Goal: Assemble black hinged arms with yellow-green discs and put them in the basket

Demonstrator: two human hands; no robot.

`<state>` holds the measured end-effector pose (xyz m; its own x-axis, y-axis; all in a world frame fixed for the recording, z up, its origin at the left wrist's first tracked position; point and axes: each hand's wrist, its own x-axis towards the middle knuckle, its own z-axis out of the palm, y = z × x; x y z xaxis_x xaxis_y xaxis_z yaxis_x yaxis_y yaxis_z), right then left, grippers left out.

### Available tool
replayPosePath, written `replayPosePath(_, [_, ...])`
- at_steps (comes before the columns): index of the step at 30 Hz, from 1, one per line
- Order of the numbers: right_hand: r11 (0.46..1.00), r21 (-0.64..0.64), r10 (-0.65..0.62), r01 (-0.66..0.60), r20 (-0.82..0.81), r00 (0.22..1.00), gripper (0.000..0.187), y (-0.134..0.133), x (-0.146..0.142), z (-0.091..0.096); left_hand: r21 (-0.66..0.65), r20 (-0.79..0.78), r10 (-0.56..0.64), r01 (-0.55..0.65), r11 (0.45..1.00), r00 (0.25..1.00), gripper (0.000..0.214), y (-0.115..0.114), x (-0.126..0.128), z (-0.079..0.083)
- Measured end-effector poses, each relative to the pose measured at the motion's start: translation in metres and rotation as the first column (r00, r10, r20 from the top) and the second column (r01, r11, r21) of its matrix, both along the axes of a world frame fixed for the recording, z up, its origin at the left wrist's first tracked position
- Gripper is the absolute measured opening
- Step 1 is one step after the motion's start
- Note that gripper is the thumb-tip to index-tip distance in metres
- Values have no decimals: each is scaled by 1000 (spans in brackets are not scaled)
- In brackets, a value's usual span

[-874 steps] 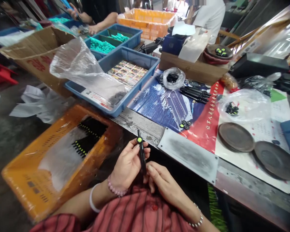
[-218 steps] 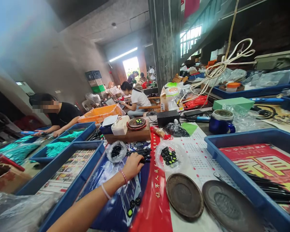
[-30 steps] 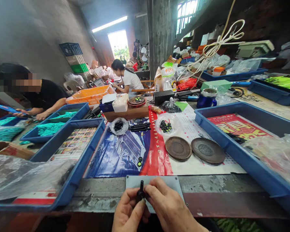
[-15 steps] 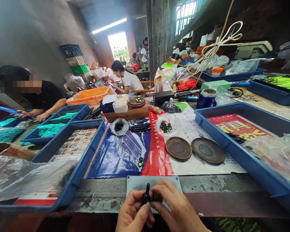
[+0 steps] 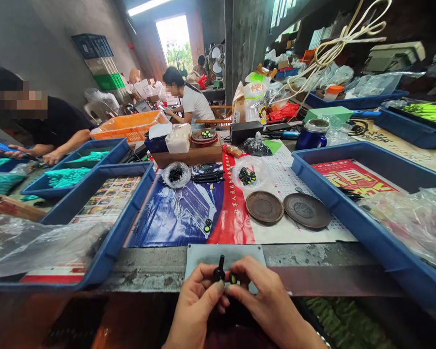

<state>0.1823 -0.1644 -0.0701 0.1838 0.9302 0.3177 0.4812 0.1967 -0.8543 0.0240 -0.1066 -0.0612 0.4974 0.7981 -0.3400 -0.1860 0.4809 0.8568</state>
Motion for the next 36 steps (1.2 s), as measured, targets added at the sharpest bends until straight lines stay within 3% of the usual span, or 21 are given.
replayPosePath(6, [996, 47, -69, 81, -209, 975, 10, -4, -6, 3, 8, 54, 36, -36, 999, 998, 21, -4, 4, 3])
replayPosePath(14, [988, 1, -148, 155, -279, 949, 10, -1, -24, -2, 68, 74, 49, -54, 996, 996, 24, -11, 3, -3])
replayPosePath(18, [981, 40, -173, 191, -280, 944, 7, -1, -30, -4, 188, 21, 33, -37, 981, 999, 21, -13, 0, -11])
replayPosePath(24, [963, 101, -207, 250, -317, 925, 10, 0, -39, -2, 409, -82, 32, 4, 912, 996, 24, -19, -8, -16])
replayPosePath(29, [943, 174, -248, 284, -203, 947, 22, -2, -42, 5, 561, -129, 48, 33, 827, 991, 27, -25, -11, -5])
replayPosePath(36, [973, 162, -187, 164, 139, 972, 52, -1, -38, 2, 689, -118, 145, -24, 725, 982, 25, -28, -9, 5])
